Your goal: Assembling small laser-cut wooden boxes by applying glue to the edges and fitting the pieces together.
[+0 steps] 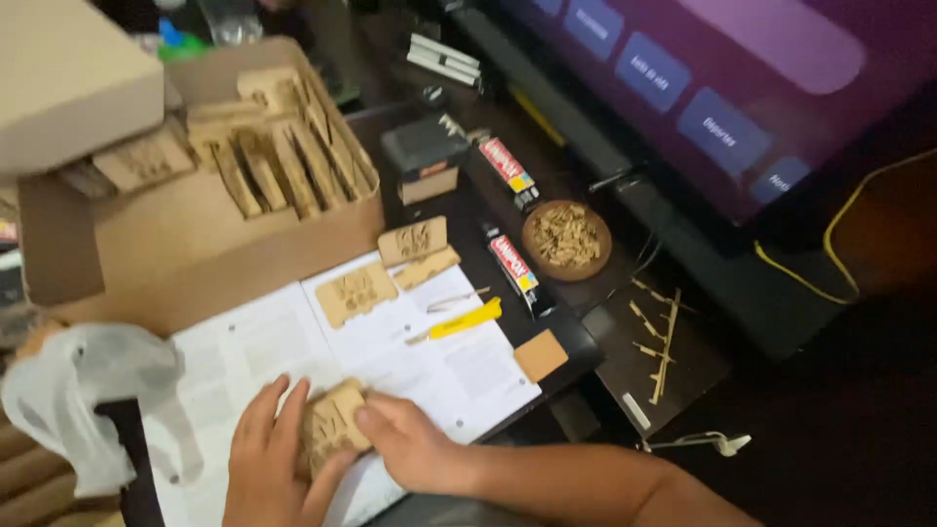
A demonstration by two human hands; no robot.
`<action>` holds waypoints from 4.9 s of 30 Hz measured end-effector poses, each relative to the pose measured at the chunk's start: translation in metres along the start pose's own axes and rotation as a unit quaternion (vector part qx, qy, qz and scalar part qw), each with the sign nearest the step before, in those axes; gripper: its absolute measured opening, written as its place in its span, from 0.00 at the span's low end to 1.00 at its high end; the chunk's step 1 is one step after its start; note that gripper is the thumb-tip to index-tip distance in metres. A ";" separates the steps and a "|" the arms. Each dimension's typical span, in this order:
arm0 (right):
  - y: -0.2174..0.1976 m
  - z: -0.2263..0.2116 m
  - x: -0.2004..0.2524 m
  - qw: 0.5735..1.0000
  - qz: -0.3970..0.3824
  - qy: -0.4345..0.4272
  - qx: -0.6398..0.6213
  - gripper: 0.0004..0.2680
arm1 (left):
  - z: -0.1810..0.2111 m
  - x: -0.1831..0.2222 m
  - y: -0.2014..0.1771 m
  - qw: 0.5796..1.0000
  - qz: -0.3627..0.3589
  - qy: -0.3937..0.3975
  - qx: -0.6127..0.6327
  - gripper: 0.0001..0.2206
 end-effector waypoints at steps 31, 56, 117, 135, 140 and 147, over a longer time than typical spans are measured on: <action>0.002 -0.002 -0.007 0.975 -0.036 0.113 -0.187 0.18 | -0.069 0.029 0.035 0.889 -0.153 -0.381 0.203 0.47; 0.003 -0.001 -0.009 0.969 -0.041 0.112 -0.218 0.19 | -0.046 0.030 0.027 0.910 -0.046 -0.370 0.181 0.38; 0.006 0.011 -0.007 0.965 0.008 0.143 -0.219 0.20 | -0.064 0.031 0.026 0.851 -0.279 -0.365 0.255 0.55; 0.002 0.010 -0.007 0.993 -0.023 0.017 -0.117 0.19 | -0.015 0.019 -0.016 0.932 -0.111 -0.253 0.235 0.43; 0.002 0.010 -0.007 0.991 -0.017 0.030 -0.126 0.19 | -0.017 0.019 -0.014 0.935 -0.114 -0.245 0.229 0.44; 0.002 0.012 -0.007 0.993 -0.013 0.034 -0.112 0.18 | -0.018 0.020 -0.013 0.930 -0.121 -0.256 0.233 0.45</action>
Point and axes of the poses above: each hand's wrist, its own x-axis away from the middle knuckle, its own y-axis out of the palm, z = x × y, the point moved 4 cm from there along -x, towards the middle knuckle, and after that the axes turned 4 degrees about -y, right-handed, at the moved point
